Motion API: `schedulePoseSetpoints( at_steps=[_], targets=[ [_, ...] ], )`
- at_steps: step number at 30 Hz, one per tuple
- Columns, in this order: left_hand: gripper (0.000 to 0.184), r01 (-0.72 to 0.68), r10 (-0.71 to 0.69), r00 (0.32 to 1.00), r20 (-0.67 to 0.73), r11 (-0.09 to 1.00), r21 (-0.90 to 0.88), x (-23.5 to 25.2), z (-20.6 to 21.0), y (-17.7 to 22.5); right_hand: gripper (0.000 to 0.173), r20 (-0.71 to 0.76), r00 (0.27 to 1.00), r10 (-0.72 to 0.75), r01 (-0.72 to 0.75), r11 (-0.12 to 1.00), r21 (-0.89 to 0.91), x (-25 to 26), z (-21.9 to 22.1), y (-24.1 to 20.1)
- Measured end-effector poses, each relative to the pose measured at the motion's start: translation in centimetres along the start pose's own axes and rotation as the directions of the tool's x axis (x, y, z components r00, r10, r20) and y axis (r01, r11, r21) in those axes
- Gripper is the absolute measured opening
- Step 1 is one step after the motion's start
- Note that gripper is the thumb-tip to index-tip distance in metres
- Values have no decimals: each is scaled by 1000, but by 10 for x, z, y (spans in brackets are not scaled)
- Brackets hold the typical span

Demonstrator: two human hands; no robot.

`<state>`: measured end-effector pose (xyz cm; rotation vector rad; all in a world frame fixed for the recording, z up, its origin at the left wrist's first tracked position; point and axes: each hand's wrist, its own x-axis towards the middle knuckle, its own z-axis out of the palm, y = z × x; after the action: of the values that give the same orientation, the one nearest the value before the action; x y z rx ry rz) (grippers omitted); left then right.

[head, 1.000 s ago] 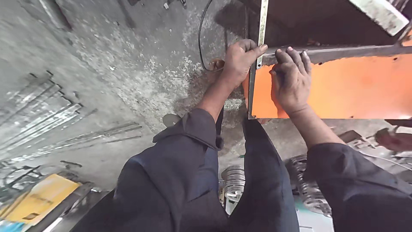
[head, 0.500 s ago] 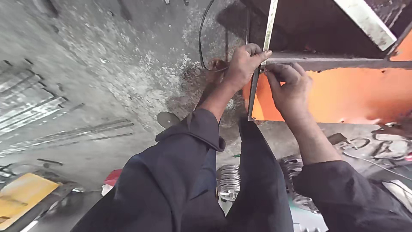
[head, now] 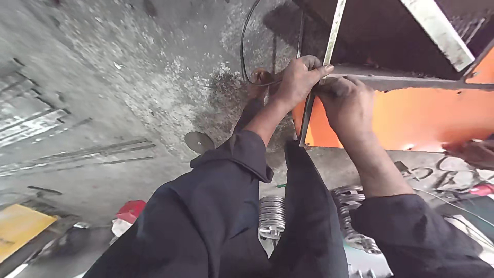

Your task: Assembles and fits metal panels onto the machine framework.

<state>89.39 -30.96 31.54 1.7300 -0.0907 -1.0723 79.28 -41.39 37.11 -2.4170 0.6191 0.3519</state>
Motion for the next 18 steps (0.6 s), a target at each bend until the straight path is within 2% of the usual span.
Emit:
schedulePoseSetpoints(
  at_steps=[6,9,15,18],
  targets=[
    [22,3,-3,1000,23,999,32,1,-2,1,18,138,990,-16,35,990,-134,6,-11,-6],
    [22,-8,7,1000,27,1000,17,2,-2,-1,18,118,992,-54,72,985,-156,4,-10,-5],
    [20,-7,7,1000,15,1000,18,-1,-2,0,14,65,994,-88,91,995,-41,6,-8,-1],
    [20,-17,16,999,31,999,41,1,-2,-1,14,71,997,-16,20,998,-55,8,-8,-3]
  ],
)
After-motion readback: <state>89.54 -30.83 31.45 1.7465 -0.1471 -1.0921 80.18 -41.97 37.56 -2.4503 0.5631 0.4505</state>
